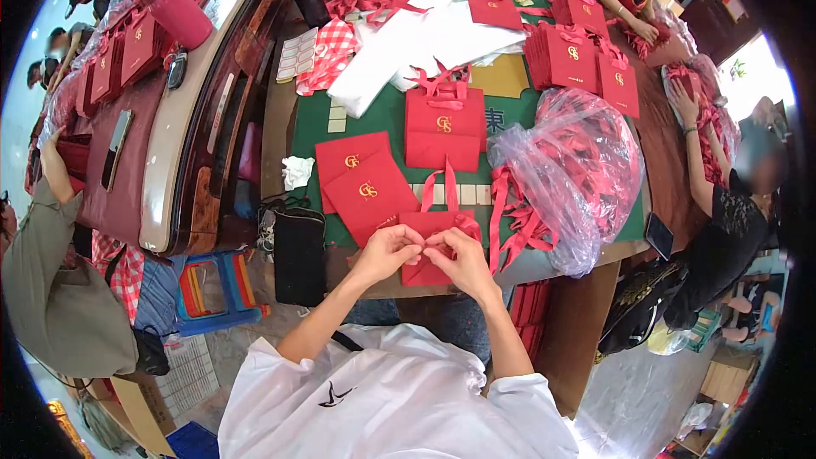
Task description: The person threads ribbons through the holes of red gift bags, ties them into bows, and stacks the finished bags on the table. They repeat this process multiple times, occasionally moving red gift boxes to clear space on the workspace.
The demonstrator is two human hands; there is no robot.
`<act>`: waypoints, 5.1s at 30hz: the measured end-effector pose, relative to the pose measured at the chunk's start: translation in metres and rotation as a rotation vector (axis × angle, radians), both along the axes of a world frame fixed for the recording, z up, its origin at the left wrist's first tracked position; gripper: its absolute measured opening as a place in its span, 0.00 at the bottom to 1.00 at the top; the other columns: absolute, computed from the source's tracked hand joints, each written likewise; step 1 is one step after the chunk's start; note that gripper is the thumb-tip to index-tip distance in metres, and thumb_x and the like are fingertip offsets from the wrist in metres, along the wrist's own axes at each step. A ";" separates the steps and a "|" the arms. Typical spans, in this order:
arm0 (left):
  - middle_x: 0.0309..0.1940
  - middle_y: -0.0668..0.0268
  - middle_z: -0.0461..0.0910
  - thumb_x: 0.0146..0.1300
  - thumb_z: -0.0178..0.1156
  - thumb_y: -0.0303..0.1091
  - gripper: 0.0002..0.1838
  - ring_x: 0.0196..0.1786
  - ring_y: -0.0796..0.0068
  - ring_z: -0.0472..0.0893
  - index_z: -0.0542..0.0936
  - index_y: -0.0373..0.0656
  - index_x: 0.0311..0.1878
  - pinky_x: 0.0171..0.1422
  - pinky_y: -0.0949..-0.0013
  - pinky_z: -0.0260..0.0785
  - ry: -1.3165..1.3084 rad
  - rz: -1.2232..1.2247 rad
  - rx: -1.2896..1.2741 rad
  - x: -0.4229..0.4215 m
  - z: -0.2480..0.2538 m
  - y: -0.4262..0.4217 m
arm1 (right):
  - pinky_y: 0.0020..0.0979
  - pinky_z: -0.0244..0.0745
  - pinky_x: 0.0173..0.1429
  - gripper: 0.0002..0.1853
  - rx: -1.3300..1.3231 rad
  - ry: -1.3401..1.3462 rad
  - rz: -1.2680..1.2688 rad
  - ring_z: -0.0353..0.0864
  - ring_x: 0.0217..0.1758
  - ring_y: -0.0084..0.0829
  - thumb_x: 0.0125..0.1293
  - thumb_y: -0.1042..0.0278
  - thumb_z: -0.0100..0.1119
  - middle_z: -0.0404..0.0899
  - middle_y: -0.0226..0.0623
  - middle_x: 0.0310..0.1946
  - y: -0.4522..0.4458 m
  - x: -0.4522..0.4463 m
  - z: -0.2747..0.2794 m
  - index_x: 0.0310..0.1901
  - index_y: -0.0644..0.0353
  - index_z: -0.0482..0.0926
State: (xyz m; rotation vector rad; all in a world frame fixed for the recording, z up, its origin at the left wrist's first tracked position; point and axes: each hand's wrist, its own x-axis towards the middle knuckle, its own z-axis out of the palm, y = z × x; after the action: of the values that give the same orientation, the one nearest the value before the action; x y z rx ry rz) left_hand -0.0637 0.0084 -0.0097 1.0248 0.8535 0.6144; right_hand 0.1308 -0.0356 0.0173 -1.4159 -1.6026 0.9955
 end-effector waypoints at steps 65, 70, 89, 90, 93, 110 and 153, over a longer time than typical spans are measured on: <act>0.33 0.60 0.75 0.58 0.64 0.23 0.07 0.39 0.55 0.79 0.76 0.40 0.38 0.42 0.58 0.72 0.455 0.045 0.979 0.032 0.023 -0.013 | 0.37 0.78 0.43 0.11 -0.310 -0.106 0.196 0.86 0.35 0.39 0.61 0.63 0.63 0.86 0.45 0.31 0.043 0.039 -0.006 0.37 0.62 0.88; 0.33 0.59 0.76 0.58 0.64 0.22 0.06 0.38 0.55 0.79 0.77 0.39 0.37 0.42 0.58 0.73 0.464 0.048 0.977 0.032 0.025 -0.009 | 0.28 0.76 0.40 0.10 -0.413 0.073 0.091 0.81 0.32 0.19 0.59 0.66 0.67 0.85 0.34 0.26 0.042 0.033 -0.017 0.35 0.65 0.87; 0.36 0.60 0.80 0.62 0.65 0.28 0.09 0.31 0.64 0.81 0.81 0.42 0.46 0.35 0.63 0.72 0.610 0.166 0.799 0.038 0.010 0.008 | 0.41 0.77 0.38 0.14 -0.193 -0.275 -0.396 0.86 0.32 0.44 0.60 0.57 0.70 0.84 0.42 0.25 0.035 0.045 -0.005 0.32 0.62 0.84; 0.36 0.60 0.80 0.62 0.65 0.28 0.09 0.31 0.64 0.81 0.81 0.42 0.46 0.35 0.63 0.72 0.609 0.166 0.799 0.041 0.011 0.011 | 0.41 0.77 0.38 0.14 -0.193 -0.276 -0.397 0.86 0.32 0.44 0.60 0.57 0.70 0.84 0.42 0.25 0.034 0.041 -0.004 0.32 0.62 0.84; 0.36 0.60 0.82 0.60 0.67 0.33 0.10 0.33 0.60 0.83 0.81 0.41 0.43 0.37 0.59 0.74 0.687 0.153 0.825 0.054 0.013 0.016 | 0.42 0.77 0.38 0.12 -0.159 -0.422 -0.366 0.86 0.32 0.43 0.57 0.61 0.71 0.85 0.42 0.28 0.031 0.031 -0.013 0.32 0.61 0.82; 0.29 0.66 0.81 0.55 0.72 0.35 0.07 0.35 0.67 0.78 0.87 0.44 0.34 0.40 0.63 0.71 0.587 0.166 0.680 0.059 0.001 0.019 | 0.24 0.76 0.41 0.09 -0.252 0.277 -0.126 0.82 0.35 0.19 0.65 0.70 0.67 0.86 0.31 0.32 0.029 0.050 -0.031 0.42 0.66 0.85; 0.61 0.60 0.73 0.61 0.70 0.26 0.34 0.64 0.72 0.73 0.63 0.36 0.67 0.71 0.66 0.65 0.036 0.089 0.296 0.013 0.058 0.024 | 0.24 0.75 0.44 0.12 0.067 0.257 -0.563 0.80 0.37 0.22 0.70 0.71 0.61 0.83 0.33 0.37 0.043 0.059 -0.020 0.52 0.65 0.81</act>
State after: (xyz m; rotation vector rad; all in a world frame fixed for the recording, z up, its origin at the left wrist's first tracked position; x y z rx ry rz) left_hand -0.0511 0.0322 0.0479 1.2725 0.8594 0.8170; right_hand 0.1901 0.0077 -0.0030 -1.5033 -0.9602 0.7401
